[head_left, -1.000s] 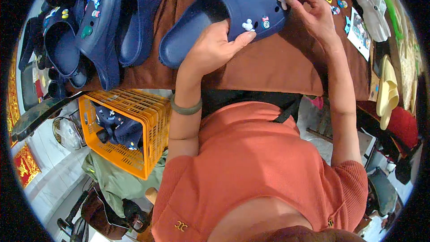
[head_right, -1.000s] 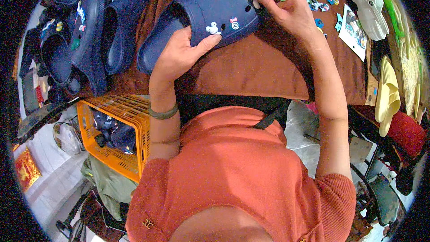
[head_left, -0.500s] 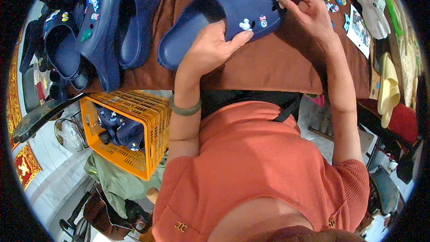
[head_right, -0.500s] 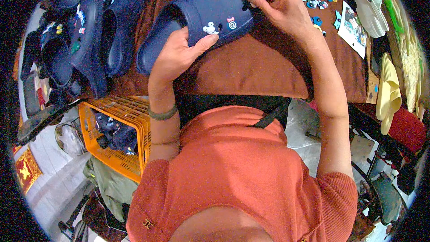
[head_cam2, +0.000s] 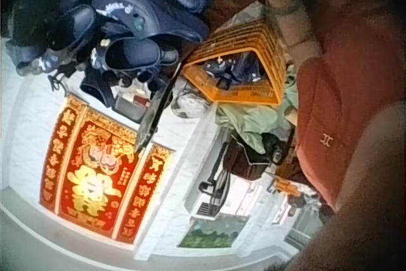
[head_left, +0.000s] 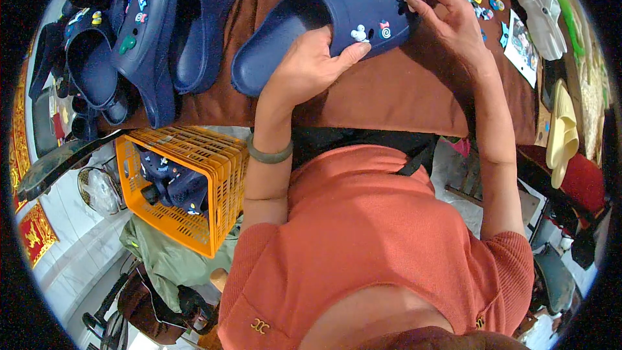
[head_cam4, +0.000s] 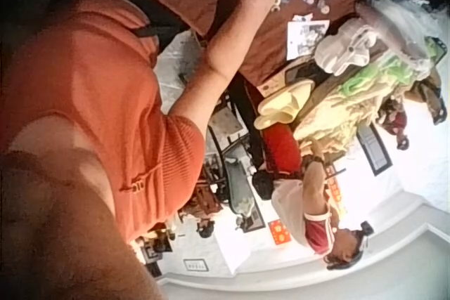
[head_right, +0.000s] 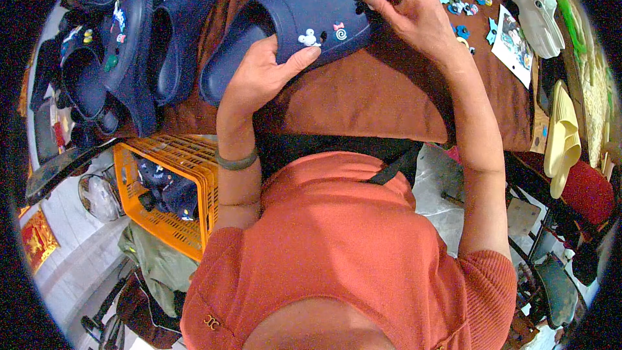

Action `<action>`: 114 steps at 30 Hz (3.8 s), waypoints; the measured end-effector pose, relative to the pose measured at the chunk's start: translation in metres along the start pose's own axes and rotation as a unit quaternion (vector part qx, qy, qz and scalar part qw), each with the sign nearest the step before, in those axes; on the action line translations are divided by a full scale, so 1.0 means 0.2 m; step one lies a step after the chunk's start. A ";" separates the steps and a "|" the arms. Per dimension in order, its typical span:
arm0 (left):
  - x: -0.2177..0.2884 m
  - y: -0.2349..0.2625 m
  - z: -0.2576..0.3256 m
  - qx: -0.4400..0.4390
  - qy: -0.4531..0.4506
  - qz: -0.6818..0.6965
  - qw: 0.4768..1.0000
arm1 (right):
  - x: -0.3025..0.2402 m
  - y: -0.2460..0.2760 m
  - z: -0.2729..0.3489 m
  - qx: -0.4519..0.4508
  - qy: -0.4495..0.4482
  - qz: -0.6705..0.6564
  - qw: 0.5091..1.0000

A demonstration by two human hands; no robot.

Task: Manually insert decorative charms into the holes of foam clogs or sandals.

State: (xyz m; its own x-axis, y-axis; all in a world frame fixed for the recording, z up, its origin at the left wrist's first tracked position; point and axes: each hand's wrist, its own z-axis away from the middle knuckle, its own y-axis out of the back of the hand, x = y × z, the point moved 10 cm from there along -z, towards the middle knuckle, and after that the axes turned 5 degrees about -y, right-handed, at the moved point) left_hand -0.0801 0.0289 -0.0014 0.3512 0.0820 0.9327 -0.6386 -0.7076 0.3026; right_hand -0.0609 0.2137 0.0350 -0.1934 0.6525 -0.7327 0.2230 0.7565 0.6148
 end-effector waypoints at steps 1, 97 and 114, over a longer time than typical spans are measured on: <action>0.00 0.00 0.00 -0.004 0.010 -0.006 1.000 | -0.01 0.01 0.00 0.008 0.015 0.013 1.000; 0.10 0.03 0.03 0.027 0.104 -0.088 0.990 | 0.21 0.30 -0.01 0.241 0.109 0.268 0.926; 1.53 0.47 0.55 0.272 -0.390 -0.243 0.845 | -1.19 0.77 0.42 0.247 0.441 -0.062 0.861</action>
State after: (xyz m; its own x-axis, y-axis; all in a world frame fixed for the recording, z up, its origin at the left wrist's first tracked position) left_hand 0.0421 -0.0901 0.2907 0.9620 0.1174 0.2466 0.0456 -0.9592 0.2789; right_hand 0.0993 0.1716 0.2789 -0.8460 0.5134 -0.1438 0.4859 0.8535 0.1885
